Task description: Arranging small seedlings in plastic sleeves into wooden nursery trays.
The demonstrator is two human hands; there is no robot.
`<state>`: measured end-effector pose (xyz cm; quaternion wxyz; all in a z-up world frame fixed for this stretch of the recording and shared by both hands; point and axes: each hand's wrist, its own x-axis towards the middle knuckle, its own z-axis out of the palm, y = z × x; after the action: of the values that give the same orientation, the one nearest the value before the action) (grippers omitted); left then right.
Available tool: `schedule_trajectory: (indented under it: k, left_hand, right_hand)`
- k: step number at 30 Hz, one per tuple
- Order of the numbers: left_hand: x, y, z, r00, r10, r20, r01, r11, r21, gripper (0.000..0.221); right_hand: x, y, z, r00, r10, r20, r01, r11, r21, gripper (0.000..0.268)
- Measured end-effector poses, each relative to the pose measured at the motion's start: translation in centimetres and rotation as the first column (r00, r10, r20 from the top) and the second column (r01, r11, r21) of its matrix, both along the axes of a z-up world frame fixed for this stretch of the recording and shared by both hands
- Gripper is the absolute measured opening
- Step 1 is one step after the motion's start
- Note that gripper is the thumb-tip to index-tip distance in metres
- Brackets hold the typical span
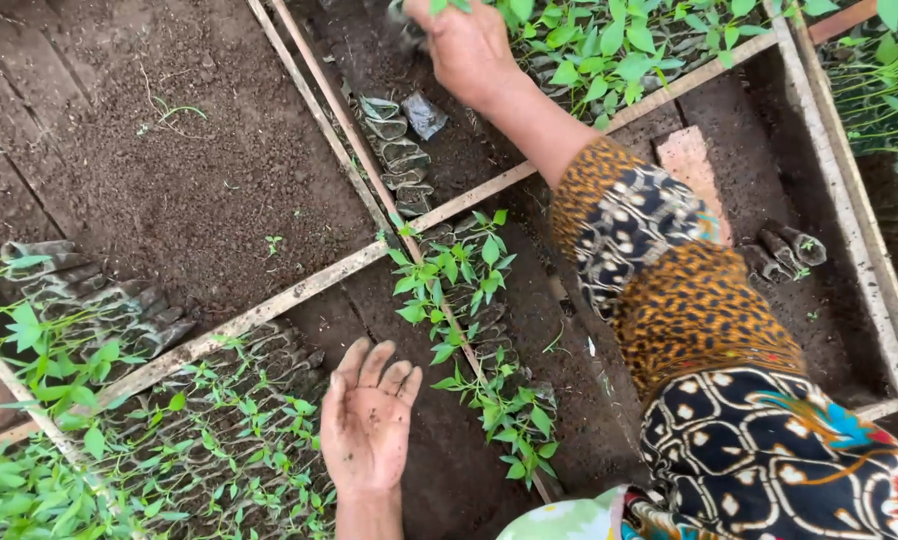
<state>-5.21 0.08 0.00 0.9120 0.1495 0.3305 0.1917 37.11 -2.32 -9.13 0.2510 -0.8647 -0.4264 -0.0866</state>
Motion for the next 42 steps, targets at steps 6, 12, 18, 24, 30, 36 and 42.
schedule_trajectory:
  k: [6,12,18,24,30,36,42]
  left_hand:
    - [5.1,0.2,-0.5,0.965,-0.215,0.150,0.221,0.975,-0.024,0.041]
    - [7.1,-1.5,-1.0,0.973,-0.152,-0.176,0.095,0.950,-0.297,0.049]
    - [5.2,-2.9,-5.1,0.993,0.041,-0.114,-0.080,0.931,-0.357,0.030]
    - [3.8,-3.0,-4.6,0.997,-0.078,0.027,0.081,0.896,-0.436,0.040]
    - [2.7,-2.9,-7.2,0.989,-0.132,0.063,0.146,0.908,-0.393,0.030]
    - [3.2,-2.0,-5.6,0.969,-0.064,0.238,0.154,0.911,-0.383,0.035]
    - [3.7,-2.4,-3.6,0.979,0.036,0.202,0.064,0.882,-0.467,0.031]
  right_hand:
    - [-11.9,-5.0,15.0,0.765,0.590,-0.258,-0.592,0.802,0.079,0.015]
    - [-18.1,-7.9,15.4,0.347,0.589,-0.730,-0.812,0.578,0.080,0.040]
    - [-19.4,-9.6,11.2,0.441,0.793,-0.421,-0.833,0.536,0.137,0.052]
    - [-13.9,-9.5,9.4,0.652,0.547,-0.525,-0.498,0.831,0.248,0.029]
    - [-8.4,-8.0,-4.1,0.951,0.207,-0.231,-0.251,0.950,-0.184,0.027]
    - [-10.4,-8.2,0.8,0.760,0.135,-0.636,-0.097,0.991,0.095,0.017]
    - [-5.6,-7.7,4.6,0.916,-0.130,-0.379,0.056,0.978,-0.199,0.020]
